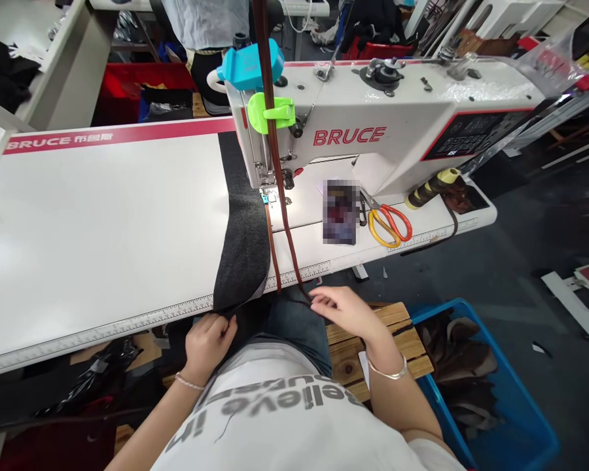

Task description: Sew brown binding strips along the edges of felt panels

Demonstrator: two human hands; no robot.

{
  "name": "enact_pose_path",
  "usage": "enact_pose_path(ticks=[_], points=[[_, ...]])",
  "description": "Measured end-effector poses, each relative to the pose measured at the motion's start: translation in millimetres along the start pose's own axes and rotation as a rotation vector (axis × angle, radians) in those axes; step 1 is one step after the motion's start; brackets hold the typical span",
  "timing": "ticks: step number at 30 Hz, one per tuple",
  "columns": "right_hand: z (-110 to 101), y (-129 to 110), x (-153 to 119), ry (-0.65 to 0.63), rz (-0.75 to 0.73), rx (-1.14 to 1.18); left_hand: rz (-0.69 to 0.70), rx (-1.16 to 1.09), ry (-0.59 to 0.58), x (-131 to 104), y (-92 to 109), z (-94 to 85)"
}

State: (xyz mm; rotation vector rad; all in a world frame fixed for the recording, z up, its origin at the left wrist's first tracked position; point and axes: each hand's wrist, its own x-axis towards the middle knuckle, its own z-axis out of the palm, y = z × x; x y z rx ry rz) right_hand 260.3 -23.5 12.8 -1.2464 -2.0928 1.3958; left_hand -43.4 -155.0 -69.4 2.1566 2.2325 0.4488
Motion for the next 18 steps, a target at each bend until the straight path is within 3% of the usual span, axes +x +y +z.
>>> enact_pose_path(ticks=[4,7,11,14,18], points=[[-43,3,2,0.507,-0.081,-0.185,-0.058,0.143,0.102,0,-20,8.6],[-64,11,17,0.77,-0.163,-0.511,-0.056,0.235,0.043,6,-28,18.0],[-75,21,42,0.797,-0.202,-0.784,-0.07,0.193,-0.152,8,-29,23.0],[-74,25,54,0.772,-0.172,-0.858,-0.094,0.163,-0.197,5,-27,19.5],[-74,28,60,0.74,-0.122,-0.872,-0.009,0.096,-0.25,2,-19,8.3]])
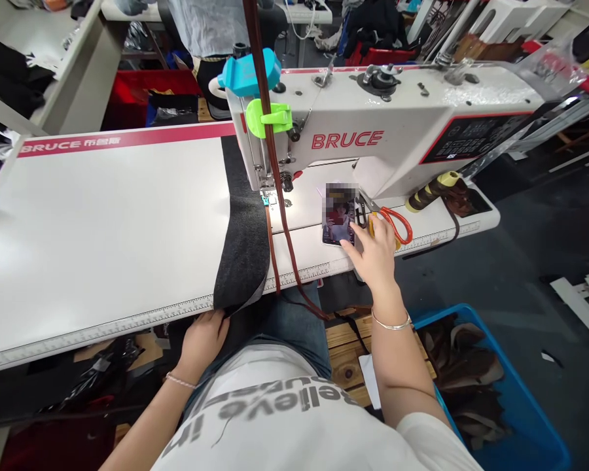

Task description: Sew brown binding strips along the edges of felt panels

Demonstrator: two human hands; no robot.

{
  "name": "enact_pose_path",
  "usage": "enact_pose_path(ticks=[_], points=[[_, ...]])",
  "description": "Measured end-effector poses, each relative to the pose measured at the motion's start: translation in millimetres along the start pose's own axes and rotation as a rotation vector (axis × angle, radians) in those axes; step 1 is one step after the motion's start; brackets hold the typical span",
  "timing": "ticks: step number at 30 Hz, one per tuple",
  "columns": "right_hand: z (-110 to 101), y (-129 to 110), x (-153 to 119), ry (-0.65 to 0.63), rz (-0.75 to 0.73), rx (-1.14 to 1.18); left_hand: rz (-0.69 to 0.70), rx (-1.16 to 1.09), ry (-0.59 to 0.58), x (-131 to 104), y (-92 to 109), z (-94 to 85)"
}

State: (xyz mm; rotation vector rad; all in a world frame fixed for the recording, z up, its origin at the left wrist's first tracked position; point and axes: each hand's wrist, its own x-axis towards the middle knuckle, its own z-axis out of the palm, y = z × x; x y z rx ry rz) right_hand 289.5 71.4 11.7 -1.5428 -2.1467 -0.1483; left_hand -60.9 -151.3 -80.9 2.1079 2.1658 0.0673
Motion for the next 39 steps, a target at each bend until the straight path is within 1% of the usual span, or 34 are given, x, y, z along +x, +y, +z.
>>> enact_pose_path(ticks=[2,3,5,7,8,9,10,12,13,14,15,18,20,23,25,27,29,30,31,32,34,36,37,38,39], points=[[-1,-1,-1,0.046,0.005,0.032,0.085,-0.035,-0.065,-1,9,-7.2],[-2,-2,-3,0.103,0.013,0.067,0.13,-0.052,-0.106,-2,15,-10.6],[-5,-9,-12,0.277,0.03,0.193,0.23,-0.098,-0.18,-2,30,-16.2],[-8,-25,-28,0.449,0.03,0.368,0.349,-0.145,-0.221,1,45,-20.0],[-8,-36,-40,0.498,0.021,0.469,0.409,-0.161,-0.231,4,53,-21.4],[-8,-49,-53,0.489,0.009,0.547,0.463,-0.171,-0.238,8,59,-22.7],[-6,-63,-67,0.436,-0.001,0.61,0.5,-0.175,-0.249,12,64,-24.1],[0,-92,-95,0.166,0.02,0.826,0.531,-0.183,-0.311,22,73,-27.3],[4,-104,-107,0.044,0.04,0.887,0.529,-0.189,-0.359,26,77,-28.9],[9,-115,-118,-0.059,0.078,0.922,0.525,-0.194,-0.408,30,80,-30.5],[14,-124,-126,-0.137,0.13,0.934,0.523,-0.197,-0.452,34,83,-31.7],[28,-137,-139,-0.349,0.285,0.983,0.533,-0.202,-0.527,40,93,-32.8],[36,-140,-139,-0.472,0.328,1.042,0.527,-0.203,-0.551,41,98,-32.5],[48,-140,-134,-0.566,0.315,1.022,0.47,-0.191,-0.59,43,100,-36.4],[56,-140,-129,-0.602,0.28,0.955,0.42,-0.178,-0.626,46,98,-45.9],[63,-139,-125,-0.63,0.241,0.914,0.377,-0.189,-0.676,50,93,-62.9],[65,-137,-122,-0.645,0.211,0.893,0.352,-0.277,-0.704,56,87,-86.2],[65,-135,-122,-0.633,0.206,0.888,0.341,-0.36,-0.682,59,84,-98.8],[63,-133,-122,-0.592,0.21,0.893,0.332,-0.457,-0.633,62,81,-111.1],[61,-131,-123,-0.519,0.218,0.907,0.309,-0.556,-0.545,66,79,-122.2],[54,-125,-124,-0.302,0.235,0.935,0.252,-0.687,-0.284,74,75,-137.8],[49,-119,-125,-0.106,0.239,0.921,0.214,-0.68,-0.002,84,74,-142.2],[47,-117,-124,-0.043,0.242,0.893,0.21,-0.631,0.113,91,74,-140.4],[47,-114,-123,-0.006,0.246,0.865,0.218,-0.569,0.197,97,75,-136.4],[47,-113,-122,0.014,0.256,0.842,0.234,-0.507,0.251,104,76,-130.9]])
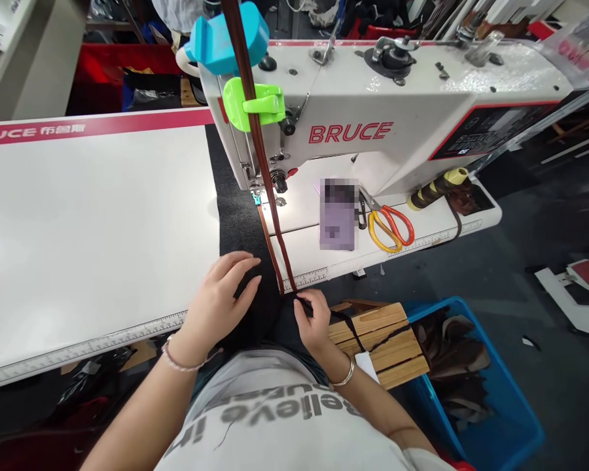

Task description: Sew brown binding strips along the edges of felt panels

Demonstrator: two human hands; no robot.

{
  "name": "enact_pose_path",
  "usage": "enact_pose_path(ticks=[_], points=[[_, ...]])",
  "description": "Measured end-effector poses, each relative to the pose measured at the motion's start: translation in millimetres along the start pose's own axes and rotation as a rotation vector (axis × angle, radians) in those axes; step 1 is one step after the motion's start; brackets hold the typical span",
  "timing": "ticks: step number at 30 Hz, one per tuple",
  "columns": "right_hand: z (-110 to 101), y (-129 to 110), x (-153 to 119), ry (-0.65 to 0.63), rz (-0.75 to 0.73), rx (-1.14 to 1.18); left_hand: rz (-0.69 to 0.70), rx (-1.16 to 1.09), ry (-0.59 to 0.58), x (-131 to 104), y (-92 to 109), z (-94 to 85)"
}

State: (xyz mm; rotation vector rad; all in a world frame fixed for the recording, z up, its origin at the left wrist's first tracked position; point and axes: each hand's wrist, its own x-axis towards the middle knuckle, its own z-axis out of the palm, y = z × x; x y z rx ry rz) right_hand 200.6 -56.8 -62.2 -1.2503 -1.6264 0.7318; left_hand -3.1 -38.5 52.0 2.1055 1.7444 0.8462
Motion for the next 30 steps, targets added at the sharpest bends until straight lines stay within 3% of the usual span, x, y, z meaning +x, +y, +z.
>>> enact_pose_path(ticks=[4,7,15,20,30], points=[[6,3,4,-0.002,0.039,-0.014,0.084,0.169,-0.001,15,-13,28.1],[13,3,1,-0.04,0.074,0.023,0.078,0.248,-0.052,18,-17,39.4],[22,0,0,-0.12,0.198,0.136,0.074,0.313,-0.108,18,-16,39.3],[23,1,1,-0.238,0.165,0.188,0.073,0.327,-0.118,19,-16,41.1],[12,-19,8,-0.351,0.242,0.339,0.116,0.353,-0.13,17,-19,43.8]])
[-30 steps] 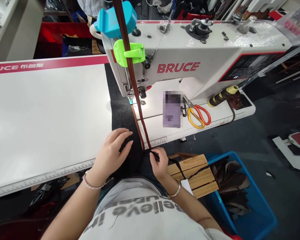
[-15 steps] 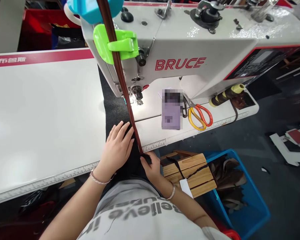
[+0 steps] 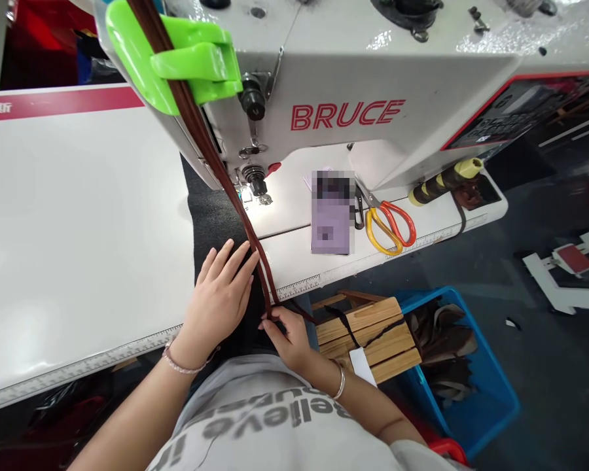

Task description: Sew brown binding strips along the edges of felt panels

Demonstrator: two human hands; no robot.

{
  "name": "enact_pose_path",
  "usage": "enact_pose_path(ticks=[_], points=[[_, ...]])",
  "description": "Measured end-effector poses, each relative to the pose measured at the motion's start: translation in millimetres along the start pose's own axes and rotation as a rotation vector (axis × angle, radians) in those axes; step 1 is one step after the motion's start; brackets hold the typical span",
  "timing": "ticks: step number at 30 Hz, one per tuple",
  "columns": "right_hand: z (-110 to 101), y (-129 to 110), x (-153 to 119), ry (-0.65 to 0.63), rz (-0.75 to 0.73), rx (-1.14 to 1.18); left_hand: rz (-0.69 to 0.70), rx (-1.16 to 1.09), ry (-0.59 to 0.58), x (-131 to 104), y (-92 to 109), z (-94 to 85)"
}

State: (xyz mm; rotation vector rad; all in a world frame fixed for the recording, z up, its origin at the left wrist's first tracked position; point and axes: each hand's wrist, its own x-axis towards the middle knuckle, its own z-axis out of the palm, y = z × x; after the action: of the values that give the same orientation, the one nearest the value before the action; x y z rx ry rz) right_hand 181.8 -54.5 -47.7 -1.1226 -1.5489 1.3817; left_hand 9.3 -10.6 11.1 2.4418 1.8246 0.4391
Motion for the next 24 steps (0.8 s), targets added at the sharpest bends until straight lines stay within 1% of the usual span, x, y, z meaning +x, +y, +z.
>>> enact_pose_path(ticks=[5,9,13,15,19,24], points=[[-10,-11,-3,-0.158,0.002,0.097,-0.006,-0.004,0.018,0,0,2.0],[-12,-20,1,-0.21,-0.002,0.084,-0.004,-0.004,0.03,-1,0,2.5],[-8,-25,8,-0.269,0.015,0.159,0.007,0.002,0.028,-1,0,2.4],[-5,-27,10,-0.268,0.036,0.219,0.007,0.003,0.029,-1,-1,2.9],[-1,-29,15,-0.213,0.122,0.345,0.01,0.005,0.027,-1,-1,4.0],[4,-32,22,-0.162,0.228,0.442,0.019,0.029,-0.01,-2,-1,1.2]])
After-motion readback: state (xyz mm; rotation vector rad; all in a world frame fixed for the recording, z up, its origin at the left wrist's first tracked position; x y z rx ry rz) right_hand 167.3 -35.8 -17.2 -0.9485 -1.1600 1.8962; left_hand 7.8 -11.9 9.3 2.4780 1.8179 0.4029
